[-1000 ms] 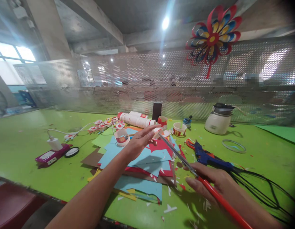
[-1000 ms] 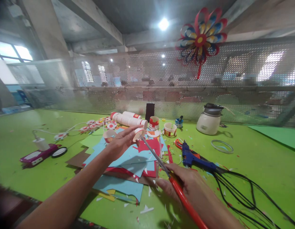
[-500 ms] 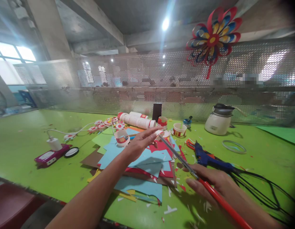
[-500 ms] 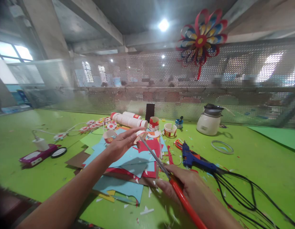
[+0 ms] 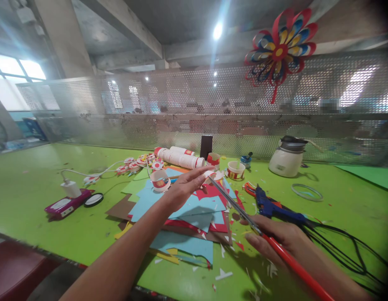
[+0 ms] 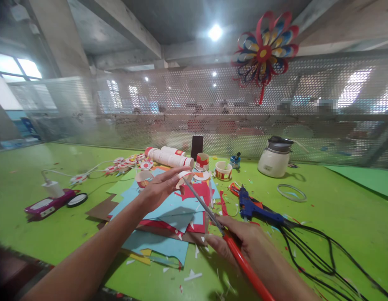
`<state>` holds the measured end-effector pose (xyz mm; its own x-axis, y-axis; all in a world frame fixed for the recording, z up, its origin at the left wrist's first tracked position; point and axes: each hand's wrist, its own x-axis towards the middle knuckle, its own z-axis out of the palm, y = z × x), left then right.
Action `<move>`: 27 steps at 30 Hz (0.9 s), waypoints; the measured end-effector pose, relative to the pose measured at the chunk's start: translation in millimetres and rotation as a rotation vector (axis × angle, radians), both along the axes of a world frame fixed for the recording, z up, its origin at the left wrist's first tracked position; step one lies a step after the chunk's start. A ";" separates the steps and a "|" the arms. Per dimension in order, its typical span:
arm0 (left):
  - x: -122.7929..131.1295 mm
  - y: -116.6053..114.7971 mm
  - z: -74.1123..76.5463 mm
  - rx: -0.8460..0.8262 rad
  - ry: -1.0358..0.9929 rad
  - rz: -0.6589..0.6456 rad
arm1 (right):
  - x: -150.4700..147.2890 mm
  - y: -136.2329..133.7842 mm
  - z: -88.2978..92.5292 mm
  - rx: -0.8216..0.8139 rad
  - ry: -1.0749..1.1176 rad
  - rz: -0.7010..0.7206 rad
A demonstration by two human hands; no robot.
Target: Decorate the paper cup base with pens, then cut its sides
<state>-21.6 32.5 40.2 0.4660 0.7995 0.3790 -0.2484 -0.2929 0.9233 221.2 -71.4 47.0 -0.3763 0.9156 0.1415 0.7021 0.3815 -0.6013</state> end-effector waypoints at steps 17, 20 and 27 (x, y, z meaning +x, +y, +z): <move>2.2 -2.0 1.3 -0.068 -0.063 -0.037 | 0.3 -2.9 1.7 0.034 -0.016 -0.008; 3.3 -2.0 1.4 -0.078 -0.091 -0.063 | 0.9 0.1 -1.2 0.050 -0.028 -0.003; 4.0 -1.6 0.1 -0.099 -0.121 -0.086 | 1.8 0.5 -1.2 0.080 -0.082 -0.001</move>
<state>-17.6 30.9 40.3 0.4901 0.7947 0.3580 -0.3801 -0.1747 0.9083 223.0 -70.9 45.8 -0.3885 0.9030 0.1834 0.7480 0.4253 -0.5095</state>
